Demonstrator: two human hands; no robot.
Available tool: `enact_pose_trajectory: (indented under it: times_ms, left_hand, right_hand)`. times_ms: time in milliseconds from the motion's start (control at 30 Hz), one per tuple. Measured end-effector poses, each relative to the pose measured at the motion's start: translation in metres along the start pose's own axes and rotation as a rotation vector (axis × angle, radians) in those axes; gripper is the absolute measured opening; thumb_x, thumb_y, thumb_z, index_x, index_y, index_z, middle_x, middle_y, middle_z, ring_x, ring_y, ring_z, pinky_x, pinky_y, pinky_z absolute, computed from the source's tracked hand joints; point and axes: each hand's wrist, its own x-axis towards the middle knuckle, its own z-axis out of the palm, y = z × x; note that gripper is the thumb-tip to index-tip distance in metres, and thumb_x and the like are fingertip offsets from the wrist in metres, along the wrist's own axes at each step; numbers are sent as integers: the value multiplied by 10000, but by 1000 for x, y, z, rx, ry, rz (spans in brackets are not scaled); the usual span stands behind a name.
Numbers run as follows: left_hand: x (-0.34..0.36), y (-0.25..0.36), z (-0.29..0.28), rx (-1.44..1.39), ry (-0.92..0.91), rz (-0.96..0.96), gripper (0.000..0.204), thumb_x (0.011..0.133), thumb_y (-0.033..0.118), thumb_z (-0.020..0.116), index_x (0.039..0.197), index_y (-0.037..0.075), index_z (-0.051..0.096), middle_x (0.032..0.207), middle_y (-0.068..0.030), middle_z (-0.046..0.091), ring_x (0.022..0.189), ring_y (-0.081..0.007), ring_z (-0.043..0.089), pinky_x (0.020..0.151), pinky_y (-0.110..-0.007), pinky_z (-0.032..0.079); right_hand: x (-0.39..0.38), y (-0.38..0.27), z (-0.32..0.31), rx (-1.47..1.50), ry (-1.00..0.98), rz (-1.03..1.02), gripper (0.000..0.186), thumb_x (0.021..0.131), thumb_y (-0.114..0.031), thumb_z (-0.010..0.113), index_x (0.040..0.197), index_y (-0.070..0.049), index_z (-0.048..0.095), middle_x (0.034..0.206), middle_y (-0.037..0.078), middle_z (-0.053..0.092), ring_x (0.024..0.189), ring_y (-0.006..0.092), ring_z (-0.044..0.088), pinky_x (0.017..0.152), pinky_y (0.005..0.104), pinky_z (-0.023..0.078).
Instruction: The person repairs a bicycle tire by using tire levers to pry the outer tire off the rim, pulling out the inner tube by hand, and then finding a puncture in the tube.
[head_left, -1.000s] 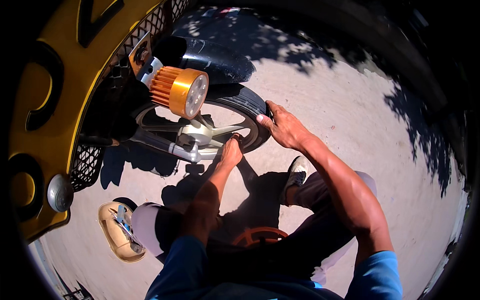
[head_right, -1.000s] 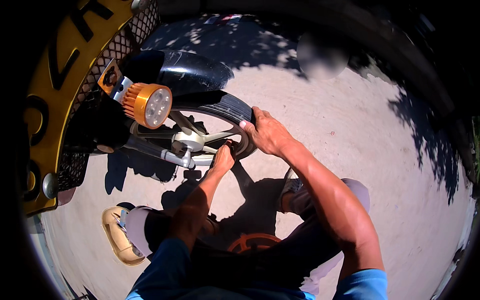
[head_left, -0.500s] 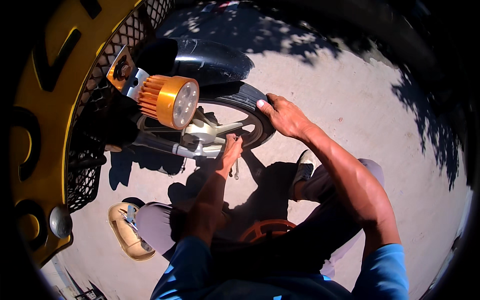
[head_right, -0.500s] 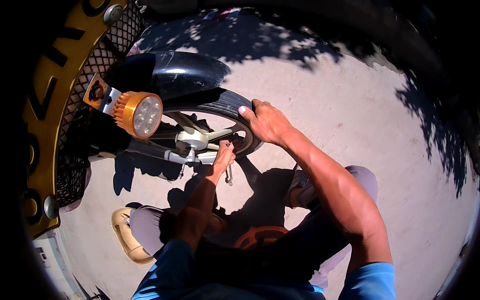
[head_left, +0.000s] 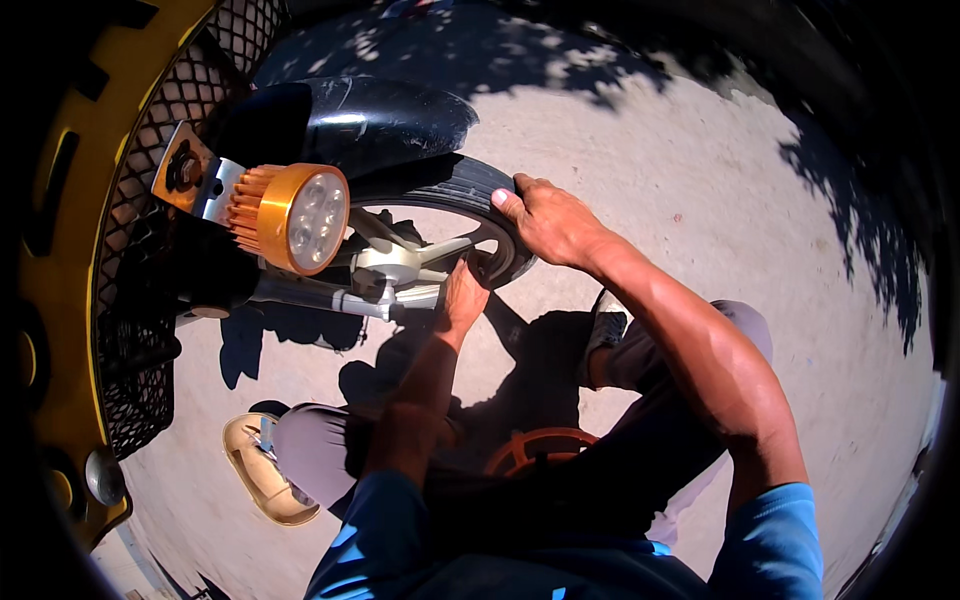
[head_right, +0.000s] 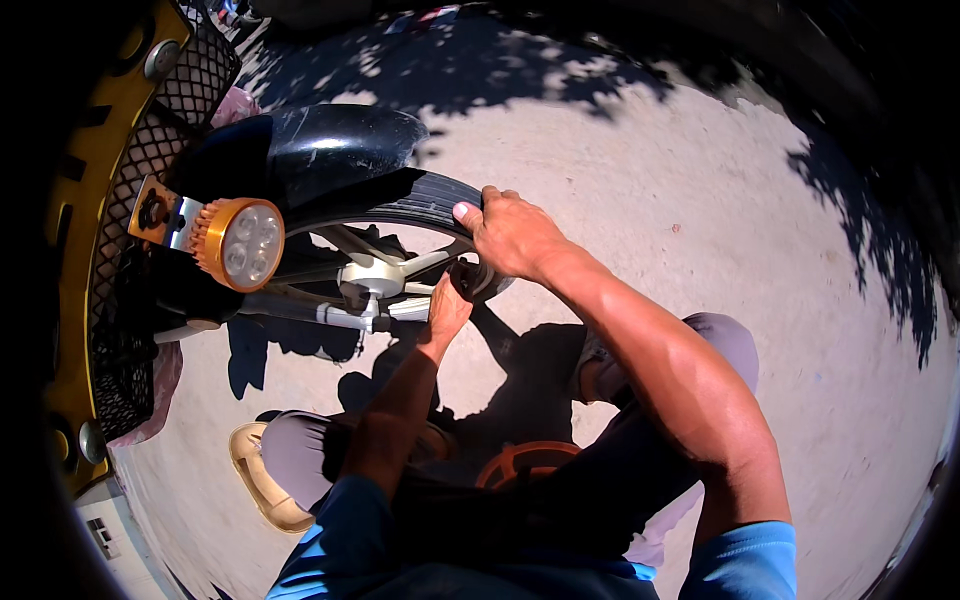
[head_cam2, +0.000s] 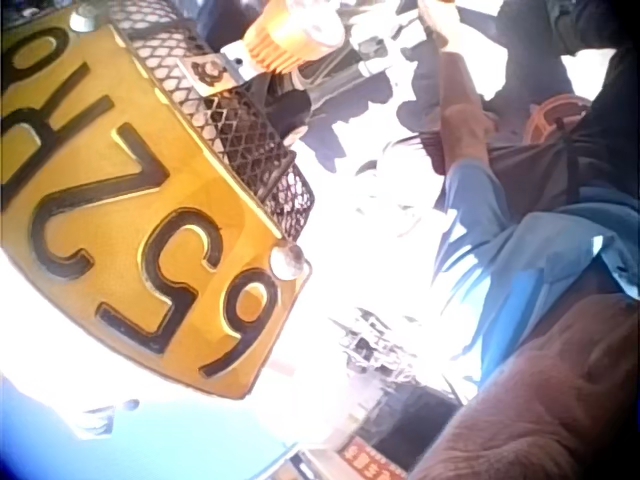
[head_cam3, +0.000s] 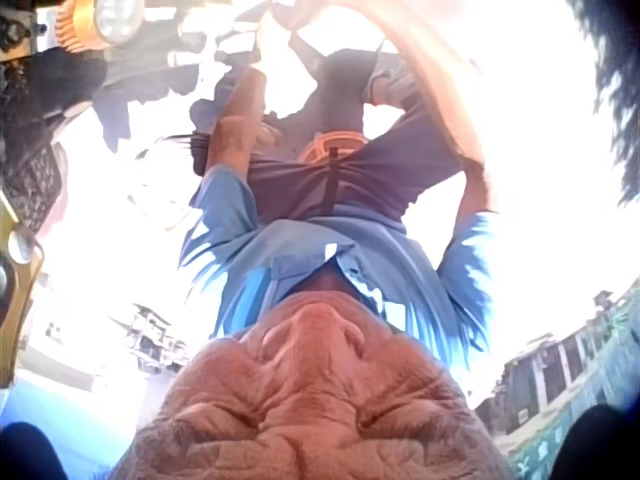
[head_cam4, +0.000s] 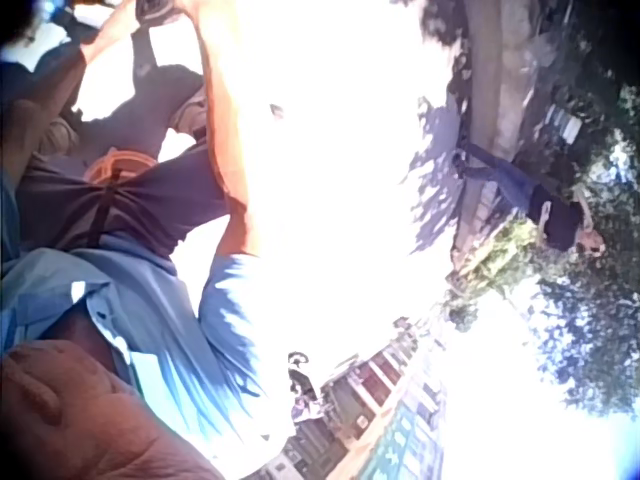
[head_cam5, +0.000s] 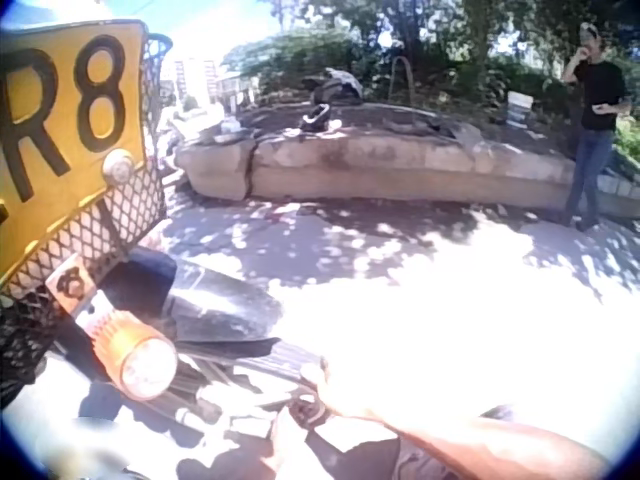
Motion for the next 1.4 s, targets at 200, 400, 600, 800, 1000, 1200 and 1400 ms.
enact_pose_trajectory:
  times_ms: [200, 400, 600, 800, 1000, 1200, 1400]
  left_hand:
    - [5, -49, 11, 129, 123, -136, 270, 903, 239, 578, 1027, 2, 618, 921, -236, 642, 915, -440, 610, 792, -473, 495]
    - [-3, -17, 16, -303, 110, -311, 266, 911, 247, 605, 983, -8, 631, 917, -206, 685, 869, -353, 668, 765, -402, 510]
    - [-5, 2, 8, -204, 109, -52, 176, 902, 132, 565, 1024, 18, 620, 932, -197, 678, 909, -394, 646, 779, -419, 507]
    - [-6, 11, 12, -63, 84, -44, 169, 894, 97, 520, 1008, 0, 599, 919, -240, 657, 915, -463, 607, 762, -470, 495]
    - [-47, -21, -8, -45, -333, -1022, 307, 915, 249, 577, 1030, -35, 596, 866, -238, 657, 868, -449, 629, 740, -480, 484]
    - [-22, -4, -14, -54, -18, -295, 255, 872, 104, 602, 1106, 11, 557, 1064, -236, 637, 1021, -423, 604, 857, -443, 490]
    - [-2, 18, -3, -87, 23, -48, 196, 893, 86, 504, 1056, 28, 596, 1004, -231, 652, 969, -435, 612, 809, -463, 494]
  right_hand:
    - [2, -21, 2, -30, -60, -54, 588, 1034, -439, 276, 1227, 71, 495, 1162, 298, 569, 1124, 427, 551, 982, 486, 436]
    - [-1, -8, -4, -28, -52, -42, 595, 1035, -429, 281, 1200, 100, 500, 1130, 309, 577, 1099, 424, 560, 968, 491, 441]
    - [-3, -8, -3, -21, -63, -60, 578, 1032, -420, 306, 1168, 102, 513, 1105, 302, 590, 1079, 423, 573, 958, 488, 448]
    - [2, 2, -1, -48, -14, -12, 582, 1028, -419, 321, 1146, 112, 528, 1079, 305, 606, 1059, 423, 595, 926, 491, 473]
    - [1, -7, -6, -34, -59, 0, 569, 1028, -401, 325, 1124, 110, 557, 1042, 304, 638, 1025, 430, 618, 908, 478, 483]
    - [0, -13, -5, -51, -67, -47, 585, 1037, -432, 290, 1145, 84, 543, 1014, 290, 649, 1013, 425, 610, 902, 491, 458]
    - [0, -7, -2, -44, -49, -5, 576, 1035, -438, 301, 1169, 71, 534, 1026, 284, 649, 1030, 416, 607, 917, 486, 456]
